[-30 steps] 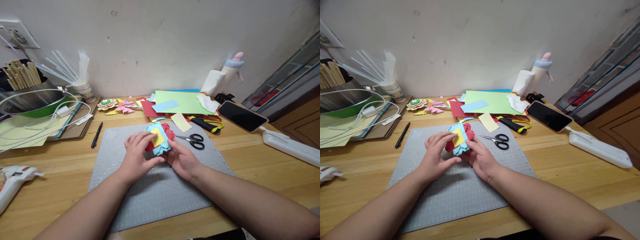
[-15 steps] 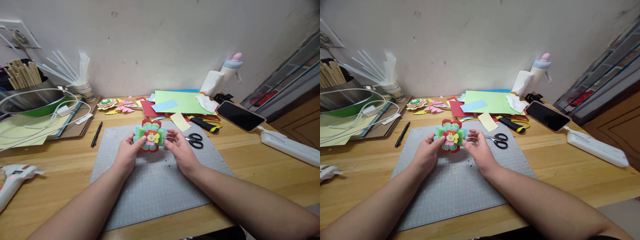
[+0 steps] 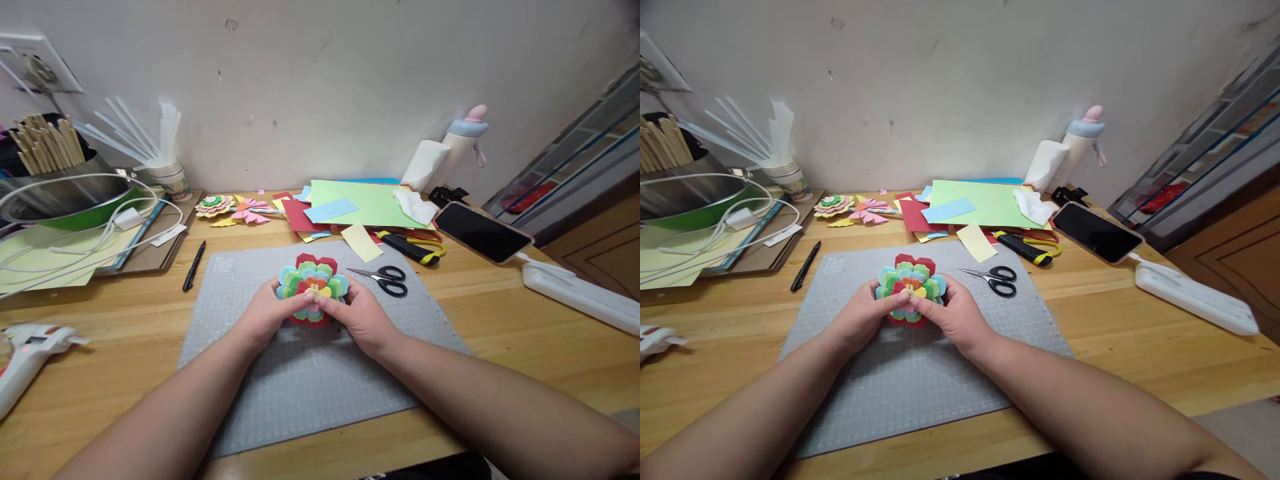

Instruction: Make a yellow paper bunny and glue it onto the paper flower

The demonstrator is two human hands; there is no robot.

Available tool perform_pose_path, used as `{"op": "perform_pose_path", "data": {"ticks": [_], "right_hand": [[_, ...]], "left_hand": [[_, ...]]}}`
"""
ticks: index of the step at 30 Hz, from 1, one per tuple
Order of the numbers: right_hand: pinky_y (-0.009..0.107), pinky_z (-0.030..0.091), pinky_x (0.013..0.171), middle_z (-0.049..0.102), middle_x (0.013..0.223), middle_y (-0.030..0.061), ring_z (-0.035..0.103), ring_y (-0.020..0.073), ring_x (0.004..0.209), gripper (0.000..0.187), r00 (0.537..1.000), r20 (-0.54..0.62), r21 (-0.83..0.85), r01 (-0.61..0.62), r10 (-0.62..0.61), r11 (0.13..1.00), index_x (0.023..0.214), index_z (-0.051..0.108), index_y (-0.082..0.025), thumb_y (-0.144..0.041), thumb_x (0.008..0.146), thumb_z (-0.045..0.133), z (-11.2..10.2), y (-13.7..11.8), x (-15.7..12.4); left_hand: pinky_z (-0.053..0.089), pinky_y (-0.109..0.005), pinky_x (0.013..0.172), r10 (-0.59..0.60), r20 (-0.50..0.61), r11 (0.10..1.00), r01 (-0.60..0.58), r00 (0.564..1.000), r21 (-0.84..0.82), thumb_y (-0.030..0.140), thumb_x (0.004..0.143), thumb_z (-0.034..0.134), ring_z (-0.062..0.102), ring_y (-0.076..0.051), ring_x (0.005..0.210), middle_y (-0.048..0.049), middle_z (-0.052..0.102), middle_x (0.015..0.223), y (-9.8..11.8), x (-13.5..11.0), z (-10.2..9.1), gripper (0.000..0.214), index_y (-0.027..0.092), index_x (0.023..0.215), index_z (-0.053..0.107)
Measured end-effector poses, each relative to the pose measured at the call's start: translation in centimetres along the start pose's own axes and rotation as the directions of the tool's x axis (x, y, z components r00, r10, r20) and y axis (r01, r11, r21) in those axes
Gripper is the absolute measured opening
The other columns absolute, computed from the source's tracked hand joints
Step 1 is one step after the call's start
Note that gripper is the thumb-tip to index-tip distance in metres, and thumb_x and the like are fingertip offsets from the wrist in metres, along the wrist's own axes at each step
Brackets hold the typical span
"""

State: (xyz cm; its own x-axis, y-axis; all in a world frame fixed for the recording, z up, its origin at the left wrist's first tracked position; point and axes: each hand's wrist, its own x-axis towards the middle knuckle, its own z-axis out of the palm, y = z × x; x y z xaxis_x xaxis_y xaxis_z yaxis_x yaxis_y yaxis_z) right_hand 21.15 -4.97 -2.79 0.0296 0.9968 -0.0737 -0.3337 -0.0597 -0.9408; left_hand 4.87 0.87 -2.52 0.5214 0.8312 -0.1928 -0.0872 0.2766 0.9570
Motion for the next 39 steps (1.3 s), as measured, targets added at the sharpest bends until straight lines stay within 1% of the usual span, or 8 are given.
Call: {"op": "perform_pose_path", "data": {"ticks": [7,12,15,19,29,32,35,39], "right_hand": [[0.032,0.050,0.080,0.071,0.092,-0.0006,0.063,0.0178,0.085,0.025,0.999,-0.009,-0.101,0.040,-0.041,0.994,0.091,0.067,-0.024,-0.034,0.071,0.080,0.1,-0.2,-0.2],[0.032,0.049,0.085,0.071,0.093,-0.0011,0.063,0.0176,0.088,0.025,0.998,0.039,-0.006,0.044,-0.044,0.999,0.095,0.068,-0.026,-0.034,0.074,0.079,0.2,-0.4,-0.2],[0.031,0.048,0.087,0.072,0.094,-0.0003,0.064,0.0181,0.089,0.022,0.999,0.032,0.071,-0.005,0.003,0.997,0.092,0.070,-0.024,-0.033,0.074,0.079,0.1,-0.3,0.0],[0.035,0.050,0.085,0.074,0.093,0.0013,0.068,0.0195,0.086,0.029,0.996,0.050,0.165,-0.080,0.072,0.983,0.097,0.071,-0.023,-0.038,0.074,0.079,0.0,-0.2,0.3],[0.030,0.052,0.072,0.075,0.080,0.0033,0.068,0.0180,0.072,0.025,0.984,0.055,0.256,-0.177,0.169,0.950,0.087,0.074,-0.017,-0.034,0.070,0.081,0.0,-0.3,0.4],[0.028,0.053,0.069,0.075,0.082,0.0037,0.068,0.0174,0.072,0.025,0.979,0.036,0.299,-0.203,0.201,0.933,0.088,0.073,-0.016,-0.031,0.070,0.081,0.1,-0.4,0.4],[0.026,0.055,0.066,0.075,0.085,0.0037,0.069,0.0161,0.073,0.018,0.967,-0.013,0.368,-0.234,0.256,0.900,0.091,0.071,-0.016,-0.026,0.076,0.075,0.1,-0.5,0.5],[0.022,0.056,0.053,0.075,0.079,0.0057,0.069,0.0135,0.062,0.016,0.910,-0.027,0.453,-0.359,0.414,0.816,0.095,0.067,-0.013,-0.025,0.090,0.058,-0.2,-0.9,0.8]], "left_hand": [[0.054,-0.032,0.079,-0.012,-0.044,1.000,0.013,0.999,0.007,0.036,0.062,0.086,0.070,-0.021,0.080,-0.0076,0.077,0.090,0.3,-0.1,0.1,0.036,0.016,0.089,0.073],[0.054,-0.032,0.078,0.012,-0.071,1.000,-0.013,0.997,-0.015,0.037,0.064,0.085,0.070,-0.021,0.078,-0.0075,0.077,0.088,0.2,-0.1,0.2,0.034,0.015,0.088,0.074],[0.054,-0.032,0.078,0.018,-0.041,0.999,-0.019,0.999,-0.040,0.039,0.068,0.082,0.070,-0.021,0.077,-0.0076,0.076,0.080,0.1,0.0,0.1,0.034,0.014,0.088,0.074],[0.054,-0.031,0.078,0.021,-0.024,0.995,-0.023,0.999,-0.097,0.043,0.075,0.076,0.070,-0.021,0.081,-0.0084,0.076,0.091,0.1,0.1,0.1,0.034,0.014,0.093,0.072],[0.053,-0.028,0.073,-0.015,0.051,0.986,0.023,0.999,-0.164,0.040,0.076,0.075,0.068,-0.019,0.075,-0.0096,0.075,0.085,0.3,0.1,0.2,0.033,0.011,0.089,0.071],[0.052,-0.030,0.077,-0.007,0.037,0.987,0.013,0.999,-0.160,0.042,0.076,0.075,0.069,-0.021,0.080,-0.0094,0.075,0.089,0.2,0.1,0.4,0.035,0.012,0.092,0.070],[0.051,-0.032,0.084,0.030,0.006,0.988,-0.029,1.000,-0.149,0.050,0.076,0.072,0.068,-0.022,0.090,-0.0090,0.074,0.097,0.1,0.0,0.8,0.043,0.014,0.098,0.067],[0.050,-0.029,0.082,0.081,-0.080,0.989,-0.090,0.993,-0.120,0.054,0.075,0.072,0.066,-0.019,0.088,-0.0058,0.072,0.101,0.1,-0.1,0.9,0.055,0.018,0.114,0.058]]}}
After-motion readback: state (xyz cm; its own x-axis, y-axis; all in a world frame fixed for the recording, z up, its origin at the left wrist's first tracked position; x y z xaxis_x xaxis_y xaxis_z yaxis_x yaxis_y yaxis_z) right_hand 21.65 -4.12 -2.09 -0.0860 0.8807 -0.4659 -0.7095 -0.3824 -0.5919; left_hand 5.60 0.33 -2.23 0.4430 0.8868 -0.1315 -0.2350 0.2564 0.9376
